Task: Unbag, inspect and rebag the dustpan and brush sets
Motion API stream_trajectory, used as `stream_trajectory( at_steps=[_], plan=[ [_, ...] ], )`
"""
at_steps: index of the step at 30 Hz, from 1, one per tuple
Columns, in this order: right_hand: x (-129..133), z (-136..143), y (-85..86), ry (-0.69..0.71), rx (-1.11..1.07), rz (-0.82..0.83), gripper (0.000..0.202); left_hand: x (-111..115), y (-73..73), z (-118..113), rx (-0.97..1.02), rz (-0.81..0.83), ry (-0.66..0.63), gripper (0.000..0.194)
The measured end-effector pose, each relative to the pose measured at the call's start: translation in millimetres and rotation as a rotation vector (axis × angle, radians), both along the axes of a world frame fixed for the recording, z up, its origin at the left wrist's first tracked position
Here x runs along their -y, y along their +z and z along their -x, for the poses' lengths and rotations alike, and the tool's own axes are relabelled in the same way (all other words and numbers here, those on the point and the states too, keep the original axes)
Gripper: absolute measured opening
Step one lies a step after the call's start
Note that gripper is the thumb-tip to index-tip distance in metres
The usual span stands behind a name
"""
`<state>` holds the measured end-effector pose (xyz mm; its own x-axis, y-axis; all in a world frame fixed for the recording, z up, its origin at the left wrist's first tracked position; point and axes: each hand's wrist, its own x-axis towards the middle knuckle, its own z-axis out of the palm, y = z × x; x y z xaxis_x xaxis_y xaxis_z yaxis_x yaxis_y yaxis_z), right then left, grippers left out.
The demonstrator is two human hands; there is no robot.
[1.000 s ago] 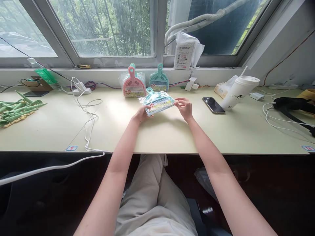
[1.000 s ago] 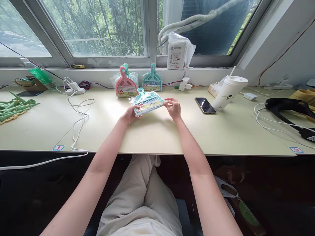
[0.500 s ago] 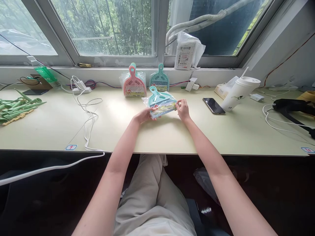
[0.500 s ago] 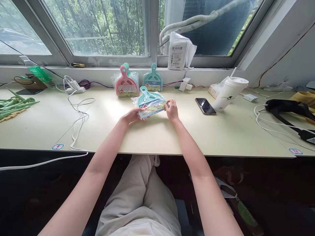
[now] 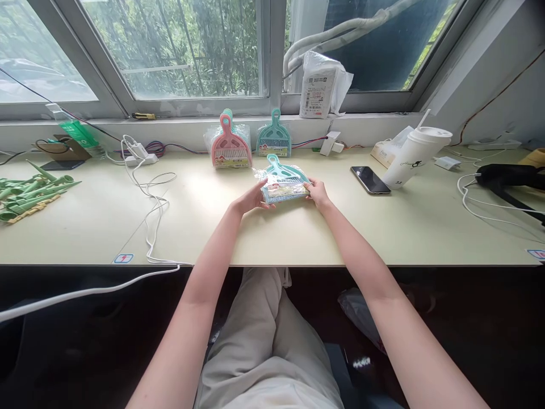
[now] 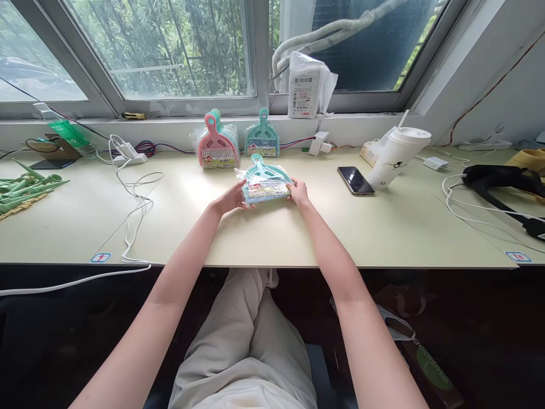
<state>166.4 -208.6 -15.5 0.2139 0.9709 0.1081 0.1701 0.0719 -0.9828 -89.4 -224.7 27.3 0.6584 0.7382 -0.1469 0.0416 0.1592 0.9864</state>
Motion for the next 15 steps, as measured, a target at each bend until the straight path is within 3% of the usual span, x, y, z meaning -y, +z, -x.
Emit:
stream_trajectory(
  at_steps=[7, 12, 15],
  plan=[
    [-2, -3, -2.6, -0.041, -0.041, -0.019, 0.047, 7, -0.5, -1, -0.042, -0.165, 0.143, 0.073],
    [2, 4, 1.2, 0.026, -0.025, -0.026, 0.049, -6, -10.1, -4, -0.133, -0.067, 0.421, 0.048],
    [7, 10, 6.4, 0.075, -0.041, -0.028, 0.053, -12, -12.3, -6, -0.163, -0.076, 0.524, 0.042]
  ],
)
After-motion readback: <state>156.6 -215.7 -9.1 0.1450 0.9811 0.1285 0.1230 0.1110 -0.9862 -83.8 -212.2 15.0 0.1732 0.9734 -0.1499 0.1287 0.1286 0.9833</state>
